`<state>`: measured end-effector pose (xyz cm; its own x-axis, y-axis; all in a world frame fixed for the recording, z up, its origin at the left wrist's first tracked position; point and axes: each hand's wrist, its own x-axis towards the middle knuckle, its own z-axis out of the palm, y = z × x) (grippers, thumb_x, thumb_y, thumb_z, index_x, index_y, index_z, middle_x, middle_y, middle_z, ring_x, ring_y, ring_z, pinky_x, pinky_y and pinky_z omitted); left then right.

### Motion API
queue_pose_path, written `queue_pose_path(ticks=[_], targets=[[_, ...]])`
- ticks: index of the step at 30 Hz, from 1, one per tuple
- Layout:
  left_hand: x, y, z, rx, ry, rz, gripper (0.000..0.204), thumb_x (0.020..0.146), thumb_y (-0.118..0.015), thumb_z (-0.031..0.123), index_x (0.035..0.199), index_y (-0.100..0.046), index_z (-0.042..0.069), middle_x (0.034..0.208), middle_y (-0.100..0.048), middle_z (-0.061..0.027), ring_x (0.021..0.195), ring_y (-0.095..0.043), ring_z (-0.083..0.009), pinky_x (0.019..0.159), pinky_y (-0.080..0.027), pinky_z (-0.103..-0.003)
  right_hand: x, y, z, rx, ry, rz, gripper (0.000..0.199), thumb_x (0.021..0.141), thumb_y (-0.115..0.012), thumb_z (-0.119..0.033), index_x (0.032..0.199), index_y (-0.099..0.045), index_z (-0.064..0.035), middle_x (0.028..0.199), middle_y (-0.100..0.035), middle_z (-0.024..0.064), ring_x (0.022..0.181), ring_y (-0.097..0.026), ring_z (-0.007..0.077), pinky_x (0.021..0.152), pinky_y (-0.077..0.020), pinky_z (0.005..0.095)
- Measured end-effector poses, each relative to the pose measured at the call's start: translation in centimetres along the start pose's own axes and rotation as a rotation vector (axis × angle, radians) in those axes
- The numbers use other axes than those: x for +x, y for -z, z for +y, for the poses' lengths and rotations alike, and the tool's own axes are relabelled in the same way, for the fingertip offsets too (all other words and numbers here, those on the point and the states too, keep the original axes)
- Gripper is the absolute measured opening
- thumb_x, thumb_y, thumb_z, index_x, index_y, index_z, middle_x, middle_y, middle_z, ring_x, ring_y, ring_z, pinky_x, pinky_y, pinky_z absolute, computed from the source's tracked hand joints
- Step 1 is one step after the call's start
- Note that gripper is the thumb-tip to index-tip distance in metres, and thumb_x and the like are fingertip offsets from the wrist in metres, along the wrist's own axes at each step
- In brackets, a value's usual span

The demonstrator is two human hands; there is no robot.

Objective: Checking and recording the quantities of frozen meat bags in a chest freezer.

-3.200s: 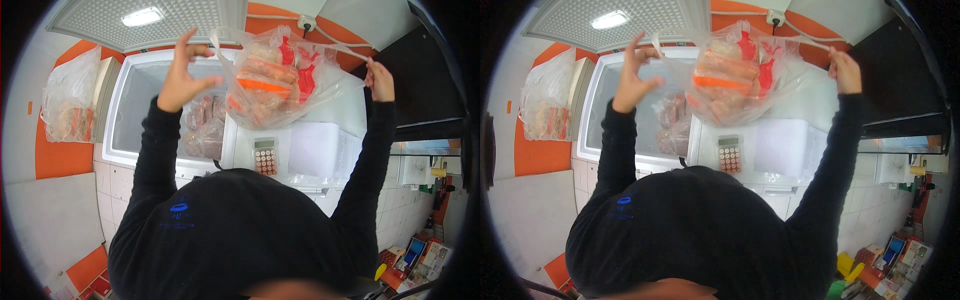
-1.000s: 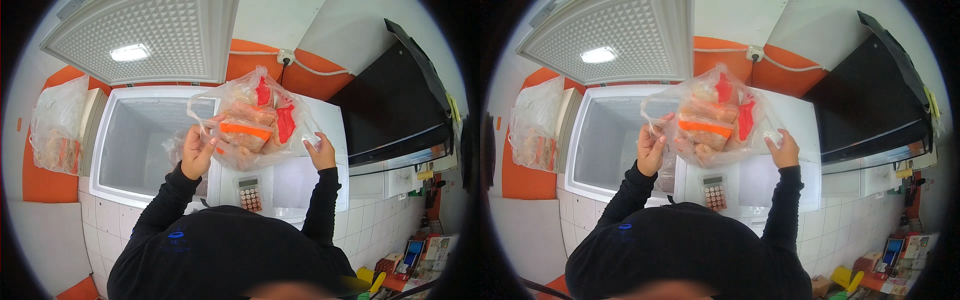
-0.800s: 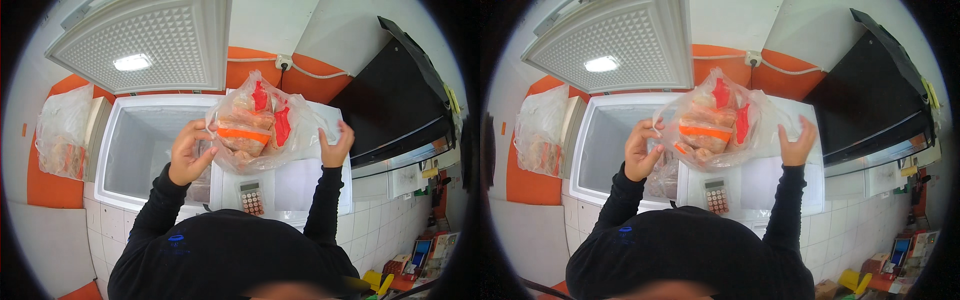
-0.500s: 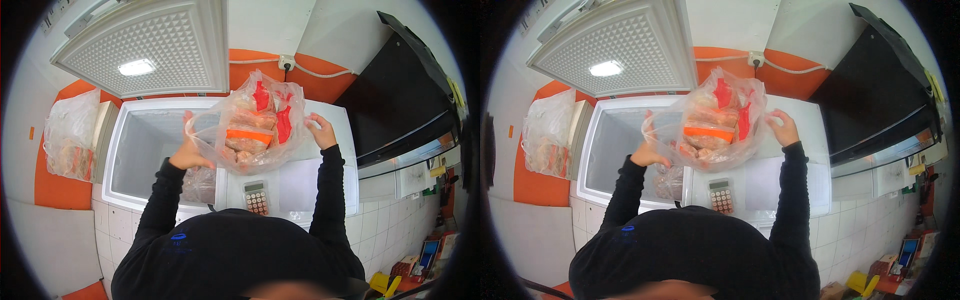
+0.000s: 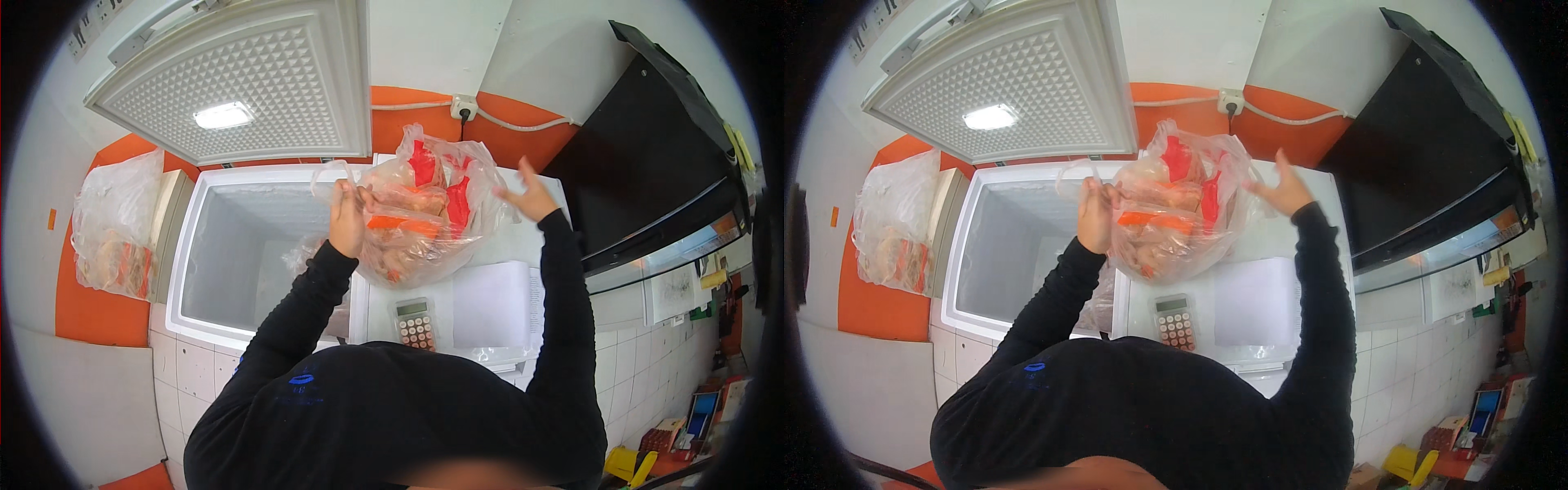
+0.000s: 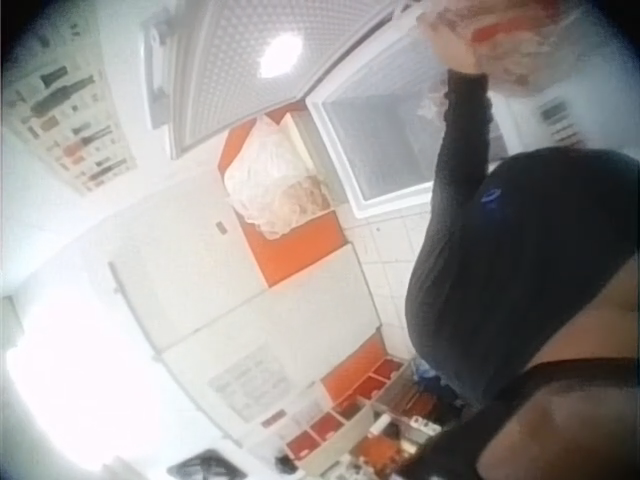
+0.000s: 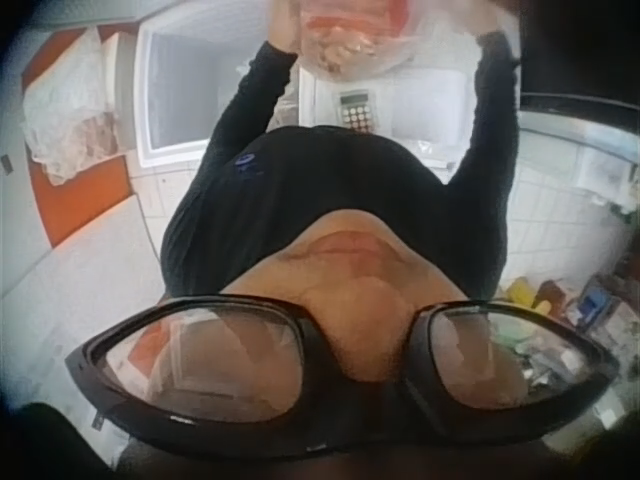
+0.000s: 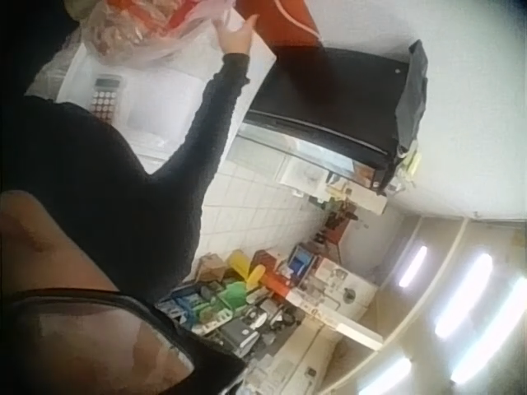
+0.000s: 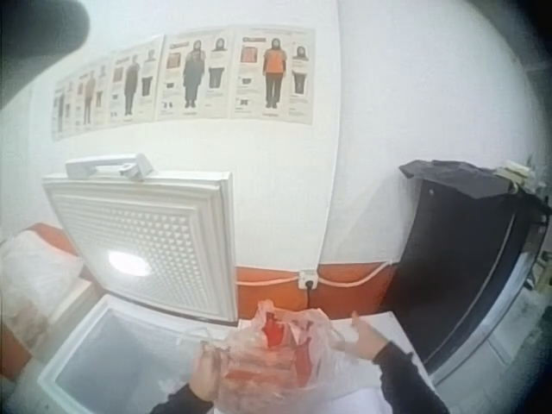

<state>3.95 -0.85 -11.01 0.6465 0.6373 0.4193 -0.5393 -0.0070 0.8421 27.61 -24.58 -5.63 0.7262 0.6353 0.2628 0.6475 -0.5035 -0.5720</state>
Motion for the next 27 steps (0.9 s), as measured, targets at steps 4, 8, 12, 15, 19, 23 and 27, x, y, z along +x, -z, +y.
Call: queue_pose_path(ticks=[4,8,12,15,19,23,27], targets=[[0.3,-0.9,1.6,-0.182,0.177,0.062,0.027,0.099,-0.027,0.029,0.083,-0.036,0.011,0.059,-0.032,0.0018,0.059,-0.037,-0.0117,0.079,-0.04,-0.031,-0.4,-0.9,0.2,0.297,-0.248,-0.242,0.039,0.078,-0.068,-0.029,0.099,-0.06,0.0028,0.077,-0.06,0.011,0.074,-0.057,0.0152,0.071,-0.0461,0.0291],[0.3,-1.8,2.9,-0.176,0.194,0.042,0.029,0.099,-0.028,0.028,0.077,-0.035,0.011,0.056,-0.028,0.0036,0.053,-0.026,-0.0085,0.058,-0.031,-0.024,1.6,5.9,-6.9,0.426,0.053,-0.062,0.026,0.084,-0.061,-0.025,0.082,-0.062,0.0009,0.068,-0.055,0.0011,0.062,-0.047,0.0067,0.056,-0.0401,0.0224],[1.1,-4.6,2.2,-0.142,0.154,-0.005,0.033,0.099,-0.027,0.034,0.077,-0.035,0.01,0.056,-0.029,0.0031,0.053,-0.026,-0.0068,0.051,-0.023,-0.024,2.8,2.1,-12.9,0.567,0.222,-0.103,0.021,0.082,-0.061,-0.02,0.084,-0.06,0.0006,0.07,-0.059,0.0051,0.063,-0.055,0.0139,0.057,-0.0418,0.0265],[1.9,-5.6,-3.6,0.447,-0.5,0.127,0.024,0.097,-0.034,0.022,0.096,-0.05,0.004,0.073,-0.049,-0.0021,0.066,-0.044,-0.0082,0.057,-0.035,-0.023,0.8,-4.8,-20.1,0.155,0.585,-0.136,0.021,0.079,-0.063,-0.021,0.083,-0.058,-0.0007,0.071,-0.057,0.0138,0.062,-0.056,0.0247,0.056,-0.0443,0.0334],[2.0,-5.9,-0.8,0.426,0.04,-0.155,0.026,0.095,-0.037,0.027,0.107,-0.048,0.006,0.068,-0.056,-0.0026,0.064,-0.057,-0.0176,0.061,-0.043,-0.025,2.0,-4.0,-18.8,0.234,0.646,0.005,0.017,0.074,-0.066,-0.017,0.08,-0.058,-0.0038,0.068,-0.055,0.012,0.064,-0.055,0.0264,0.059,-0.0432,0.0348],[2.5,-6.2,1.3,-0.2,0.273,-0.019,0.028,0.098,-0.029,0.031,0.079,-0.033,0.012,0.057,-0.026,0.0037,0.05,-0.021,-0.0063,0.047,-0.02,-0.022,3.3,1.7,-14.6,0.252,0.795,-0.062,0.082,0.056,-0.08,-0.044,0.127,-0.049,-0.0142,0.138,-0.031,0.0155,0.127,-0.029,0.03,0.105,-0.0219,0.042],[2.5,-4.9,0.4,-0.23,0.241,-0.031,0.027,0.098,-0.029,0.032,0.08,-0.035,0.012,0.057,-0.029,0.0036,0.05,-0.025,-0.006,0.047,-0.023,-0.022,3.8,-0.7,-7.6,0.338,0.606,-0.227,0.135,0.043,-0.076,-0.066,0.143,-0.007,-0.0065,0.147,-0.012,0.0173,0.136,-0.008,0.0357,0.108,-0.0095,0.0474]])
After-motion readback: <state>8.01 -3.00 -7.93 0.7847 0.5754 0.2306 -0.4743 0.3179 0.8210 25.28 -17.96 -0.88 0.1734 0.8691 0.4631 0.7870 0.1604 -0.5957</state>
